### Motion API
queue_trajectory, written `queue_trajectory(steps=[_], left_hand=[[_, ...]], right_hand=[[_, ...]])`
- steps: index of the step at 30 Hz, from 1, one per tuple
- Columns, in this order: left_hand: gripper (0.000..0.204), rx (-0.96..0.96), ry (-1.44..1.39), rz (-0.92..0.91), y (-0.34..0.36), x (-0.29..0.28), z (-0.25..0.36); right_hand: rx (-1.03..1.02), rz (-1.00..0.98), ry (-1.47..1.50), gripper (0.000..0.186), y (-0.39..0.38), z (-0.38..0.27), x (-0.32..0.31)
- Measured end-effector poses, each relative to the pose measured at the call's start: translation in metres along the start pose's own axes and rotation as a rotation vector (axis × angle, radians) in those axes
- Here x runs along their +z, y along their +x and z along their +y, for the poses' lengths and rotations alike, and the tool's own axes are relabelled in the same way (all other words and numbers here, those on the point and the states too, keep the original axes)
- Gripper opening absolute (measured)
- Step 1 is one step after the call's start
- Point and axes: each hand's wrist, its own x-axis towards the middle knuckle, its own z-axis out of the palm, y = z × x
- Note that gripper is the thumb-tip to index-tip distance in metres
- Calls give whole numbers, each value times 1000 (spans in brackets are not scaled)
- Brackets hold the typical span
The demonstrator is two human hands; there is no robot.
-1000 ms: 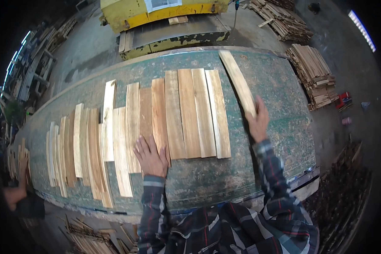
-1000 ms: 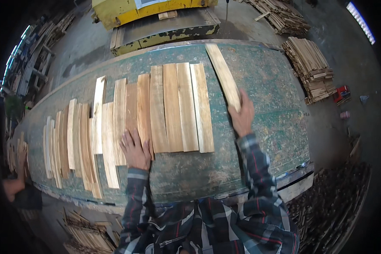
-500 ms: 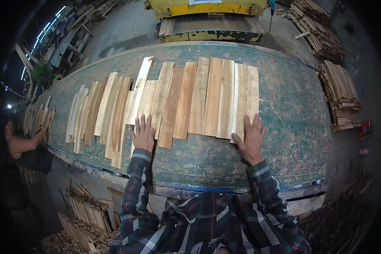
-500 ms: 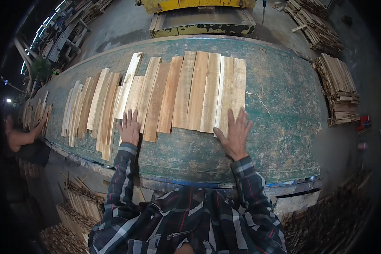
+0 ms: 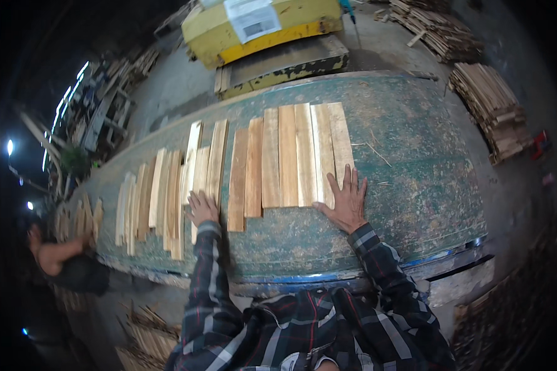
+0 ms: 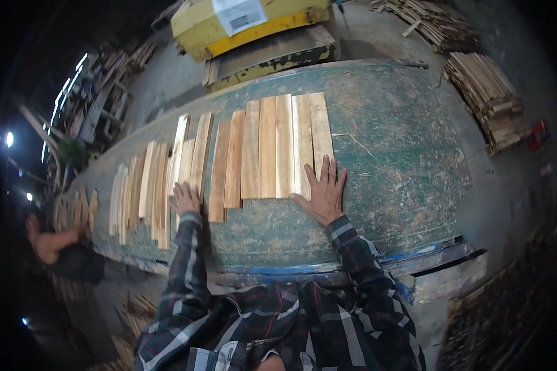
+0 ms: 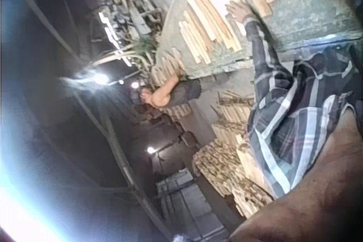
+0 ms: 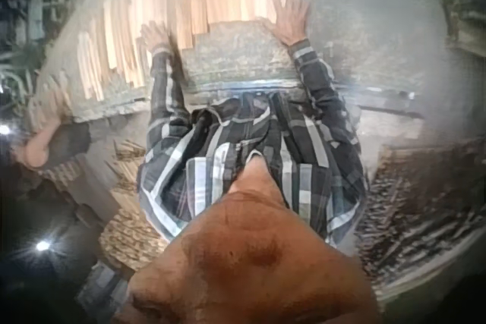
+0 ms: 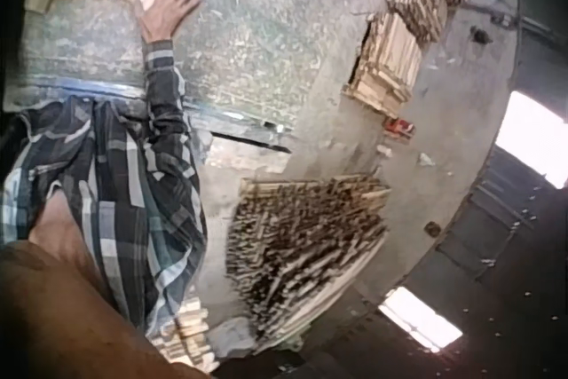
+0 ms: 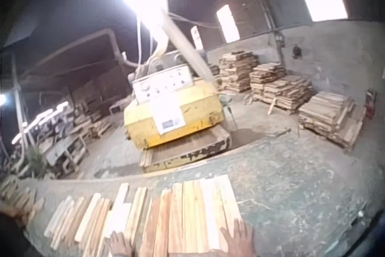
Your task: The person arranges wooden planks side by side on a work table and feeds them into a woodworking machine by hand.
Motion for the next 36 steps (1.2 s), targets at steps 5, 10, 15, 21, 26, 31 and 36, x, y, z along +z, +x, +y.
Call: queue_trajectory(steps=[5,10,15,21,26,31,36], left_hand=[[87,583,-283,64,-85,-13,55],[108,705,-141,77,-90,-4,76],[121,773,-174,90,-60,-6,83],[123,891,-157,34,-63,-16,100],[120,939,-134,29,-66,-21,109],[104,950,-140,54,-61,-16,108],[92,955,-156,11,-40,-15,125]], right_hand=[[144,-62,-28,115,-24,12,-20],[42,-36,-17,123,-15,6,-7],[81,-53,-31,126,-9,-3,-5],[118,-96,-37,132,-5,-7,-3],[41,-19,-89,126,-4,-6,-3],[33,-33,-78,113,9,-10,-6],[10,-2,-76,107,40,1,0]])
